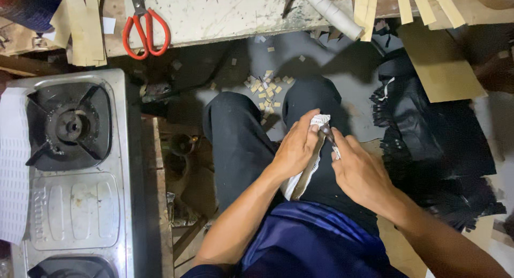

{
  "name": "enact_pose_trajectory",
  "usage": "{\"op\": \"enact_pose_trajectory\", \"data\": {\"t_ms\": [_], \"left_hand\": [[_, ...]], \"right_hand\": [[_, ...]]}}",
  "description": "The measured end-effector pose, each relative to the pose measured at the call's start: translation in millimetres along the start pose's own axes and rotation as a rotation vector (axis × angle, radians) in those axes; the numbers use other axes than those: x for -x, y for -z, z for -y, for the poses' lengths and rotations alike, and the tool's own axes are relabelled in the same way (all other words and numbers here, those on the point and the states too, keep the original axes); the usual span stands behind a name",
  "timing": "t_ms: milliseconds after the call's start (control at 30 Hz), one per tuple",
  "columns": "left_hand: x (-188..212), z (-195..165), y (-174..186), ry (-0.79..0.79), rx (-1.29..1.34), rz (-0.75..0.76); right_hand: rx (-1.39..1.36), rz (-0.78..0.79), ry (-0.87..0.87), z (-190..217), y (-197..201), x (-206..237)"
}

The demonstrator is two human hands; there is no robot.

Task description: The person sits on the floor with a shoe upper across their lap, hammers the insole board flat with a hammer, trims the upper edge with scissors, heats the shoe over a gas burner, and presses and shapes the sole area by hand, finishing with a wooden strip pressed along the sole edge.

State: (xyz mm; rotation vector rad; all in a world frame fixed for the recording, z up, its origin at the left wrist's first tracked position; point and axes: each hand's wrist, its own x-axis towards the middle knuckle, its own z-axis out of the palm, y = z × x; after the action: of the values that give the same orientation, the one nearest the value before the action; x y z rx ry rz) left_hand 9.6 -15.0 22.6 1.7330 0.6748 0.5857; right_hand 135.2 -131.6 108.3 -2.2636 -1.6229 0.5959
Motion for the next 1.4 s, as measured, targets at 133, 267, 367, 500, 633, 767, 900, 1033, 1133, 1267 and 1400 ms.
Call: {"op": "enact_pose_trajectory", "data": {"t_ms": [133, 267, 367, 500, 633, 767, 900, 1033, 1133, 1267, 1400], "left_hand": [[-0.9, 2.3, 4.8, 0.02, 0.043, 0.013], [-1.4, 2.2, 8.4, 0.015, 0.053, 0.014], [0.3, -0.6, 6.2, -0.001, 0.028, 0.014], [2.1, -5.7, 0.8, 0.006, 0.003, 0.009], [2.0, -8.5, -2.1, -0.035, -0.01, 0.013], [3.7, -7.7, -1.3, -0.064, 0.002, -0.01], [5.2, -6.3, -2.3, -0.045, 0.0, 0.002], [4.1, -6.4, -5.7, -0.041, -0.027, -0.021], [2.8, -6.8, -6.1, -0.058, -0.027, -0.018], [2.4, -6.5, -1.4, -0.019, 0.01, -0.006], [4.1, -7.4, 1.7, 0.006, -0.001, 0.015]], "right_hand": [[0.041, -0.02, 0.007, 1.8, -10.3, 3.5], [-0.041, -0.013, -0.008, -1.7, -20.1, 5.6], [-0.061, 0.028, -0.142, -4.3, -19.4, 4.4], [-0.1, -0.064, -0.023, -5.0, -9.5, 3.1], [-0.025, -0.045, 0.017, -0.4, 1.4, 4.8], [0.032, -0.01, -0.025, 7.8, 5.7, 4.7], [0.014, 0.013, -0.075, 13.1, 5.8, 3.5], [-0.023, 0.048, -0.123, 9.9, 5.1, 3.8], [-0.022, 0.036, -0.109, 3.9, 4.3, 4.3], [-0.168, -0.024, -0.098, -0.3, 3.0, 4.5], [-0.26, -0.05, -0.248, 4.3, 1.9, 1.8]]}}
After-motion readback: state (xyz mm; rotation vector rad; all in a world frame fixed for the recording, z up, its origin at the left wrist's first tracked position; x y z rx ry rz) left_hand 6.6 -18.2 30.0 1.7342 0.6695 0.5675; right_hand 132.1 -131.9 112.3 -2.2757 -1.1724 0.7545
